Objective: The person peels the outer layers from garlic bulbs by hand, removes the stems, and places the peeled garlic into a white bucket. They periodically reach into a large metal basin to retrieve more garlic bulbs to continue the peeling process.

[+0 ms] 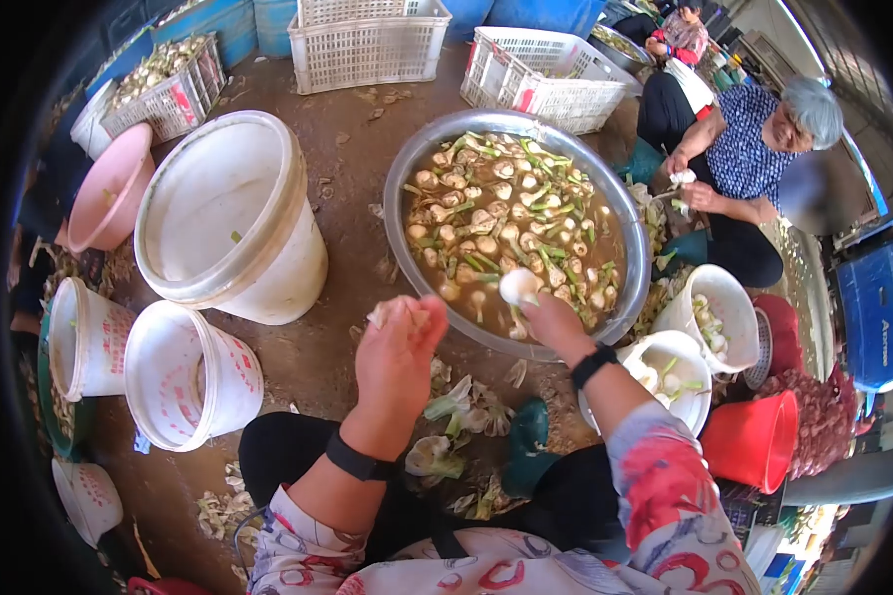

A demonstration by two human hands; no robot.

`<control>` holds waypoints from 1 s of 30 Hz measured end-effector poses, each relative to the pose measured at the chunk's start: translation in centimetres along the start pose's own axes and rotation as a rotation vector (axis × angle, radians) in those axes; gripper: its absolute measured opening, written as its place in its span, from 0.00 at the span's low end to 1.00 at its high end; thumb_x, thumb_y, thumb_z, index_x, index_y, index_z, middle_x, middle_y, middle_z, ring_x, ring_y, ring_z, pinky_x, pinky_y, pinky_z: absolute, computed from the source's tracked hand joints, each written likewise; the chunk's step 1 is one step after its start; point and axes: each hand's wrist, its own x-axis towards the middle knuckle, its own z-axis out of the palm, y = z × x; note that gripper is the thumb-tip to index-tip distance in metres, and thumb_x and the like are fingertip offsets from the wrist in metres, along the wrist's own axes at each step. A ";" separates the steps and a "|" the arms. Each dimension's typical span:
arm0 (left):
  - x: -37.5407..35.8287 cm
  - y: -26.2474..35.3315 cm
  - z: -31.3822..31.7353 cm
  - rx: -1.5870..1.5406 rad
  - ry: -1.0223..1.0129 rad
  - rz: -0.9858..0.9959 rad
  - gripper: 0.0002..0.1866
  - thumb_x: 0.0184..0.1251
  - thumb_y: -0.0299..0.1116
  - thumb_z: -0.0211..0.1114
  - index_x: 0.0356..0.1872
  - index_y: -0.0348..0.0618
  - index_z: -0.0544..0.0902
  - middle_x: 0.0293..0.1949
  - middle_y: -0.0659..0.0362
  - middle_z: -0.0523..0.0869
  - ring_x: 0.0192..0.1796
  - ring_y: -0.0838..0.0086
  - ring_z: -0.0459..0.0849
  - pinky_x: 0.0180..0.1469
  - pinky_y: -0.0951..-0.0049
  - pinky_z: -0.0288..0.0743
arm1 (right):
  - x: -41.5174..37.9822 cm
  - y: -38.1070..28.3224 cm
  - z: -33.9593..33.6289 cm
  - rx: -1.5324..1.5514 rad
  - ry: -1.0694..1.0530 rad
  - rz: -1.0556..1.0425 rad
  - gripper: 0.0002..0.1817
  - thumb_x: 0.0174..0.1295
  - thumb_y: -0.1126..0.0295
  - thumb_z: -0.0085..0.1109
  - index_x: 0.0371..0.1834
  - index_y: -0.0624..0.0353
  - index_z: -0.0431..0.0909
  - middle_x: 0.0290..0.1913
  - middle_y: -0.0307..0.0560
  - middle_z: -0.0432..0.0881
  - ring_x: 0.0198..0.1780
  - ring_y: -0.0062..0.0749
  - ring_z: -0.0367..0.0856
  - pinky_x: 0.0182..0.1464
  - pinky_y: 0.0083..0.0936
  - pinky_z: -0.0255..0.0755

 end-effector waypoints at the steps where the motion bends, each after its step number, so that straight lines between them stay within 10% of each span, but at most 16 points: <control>1: -0.2 -0.2 -0.2 -0.039 0.053 -0.136 0.07 0.62 0.35 0.50 0.28 0.44 0.72 0.33 0.58 0.78 0.38 0.72 0.77 0.47 0.70 0.70 | 1.4 1.2 0.5 -0.213 -0.019 -0.004 0.15 0.57 0.60 0.45 0.31 0.62 0.76 0.27 0.54 0.78 0.32 0.42 0.78 0.33 0.39 0.69; 5: -0.3 -1.5 -0.9 -0.026 0.121 -0.403 0.01 0.54 0.26 0.51 0.27 0.45 0.71 0.29 0.58 0.77 0.35 0.69 0.77 0.43 0.69 0.71 | 5.7 4.2 7.4 -0.467 -0.146 -0.047 0.13 0.54 0.63 0.47 0.32 0.59 0.78 0.31 0.53 0.79 0.35 0.43 0.79 0.36 0.37 0.71; 8: 0.3 -1.8 -0.7 0.041 0.107 -0.369 0.04 0.51 0.23 0.51 0.26 0.45 0.71 0.28 0.59 0.77 0.35 0.71 0.76 0.42 0.70 0.71 | 7.9 3.6 9.3 -0.280 0.010 0.310 0.12 0.52 0.64 0.48 0.32 0.57 0.79 0.34 0.52 0.80 0.36 0.42 0.79 0.38 0.35 0.71; 10: 0.6 -1.9 -1.0 0.042 0.088 -0.333 0.05 0.50 0.21 0.51 0.27 0.45 0.71 0.28 0.60 0.76 0.34 0.71 0.76 0.41 0.71 0.70 | 7.8 2.0 3.3 -0.570 -0.211 -0.120 0.13 0.52 0.65 0.48 0.34 0.59 0.79 0.33 0.53 0.80 0.38 0.43 0.78 0.39 0.34 0.71; 13: 1.1 -2.1 -0.2 -0.004 0.053 -0.388 0.04 0.51 0.23 0.51 0.27 0.46 0.71 0.28 0.60 0.76 0.35 0.72 0.76 0.40 0.72 0.70 | 8.3 0.7 -2.2 -0.437 -0.091 0.068 0.14 0.53 0.61 0.50 0.31 0.61 0.78 0.28 0.52 0.79 0.33 0.43 0.78 0.36 0.32 0.69; 21: 0.9 -3.0 0.2 -0.022 0.139 -0.426 0.06 0.58 0.33 0.49 0.30 0.43 0.70 0.24 0.59 0.75 0.28 0.72 0.75 0.32 0.72 0.69 | 6.1 -17.2 -10.9 0.229 0.116 -0.352 0.16 0.59 0.56 0.47 0.28 0.58 0.74 0.14 0.35 0.68 0.17 0.17 0.65 0.19 0.17 0.57; 24: 0.3 -2.3 -0.2 -0.101 0.147 -0.366 0.07 0.58 0.32 0.49 0.35 0.42 0.70 0.24 0.59 0.75 0.26 0.74 0.73 0.30 0.75 0.68 | 7.1 -24.8 -10.4 0.570 0.130 -0.625 0.31 0.58 0.57 0.50 0.58 0.67 0.55 0.27 0.43 0.75 0.27 0.25 0.72 0.30 0.22 0.66; 28: 0.6 -1.2 -0.7 -0.043 0.194 -0.109 0.13 0.55 0.26 0.54 0.43 0.42 0.67 0.24 0.64 0.74 0.25 0.81 0.71 0.28 0.84 0.65 | 8.3 -21.7 -6.0 0.398 0.229 -0.545 0.24 0.58 0.58 0.49 0.47 0.68 0.67 0.27 0.44 0.76 0.28 0.28 0.75 0.29 0.19 0.68; 30: 0.8 -1.4 -1.5 0.091 0.224 -0.013 0.14 0.56 0.27 0.56 0.45 0.41 0.68 0.28 0.69 0.72 0.29 0.86 0.68 0.30 0.87 0.64 | 7.9 -17.2 -3.0 0.920 -0.012 -0.117 0.15 0.57 0.60 0.49 0.34 0.63 0.71 0.24 0.42 0.75 0.22 0.26 0.74 0.22 0.17 0.68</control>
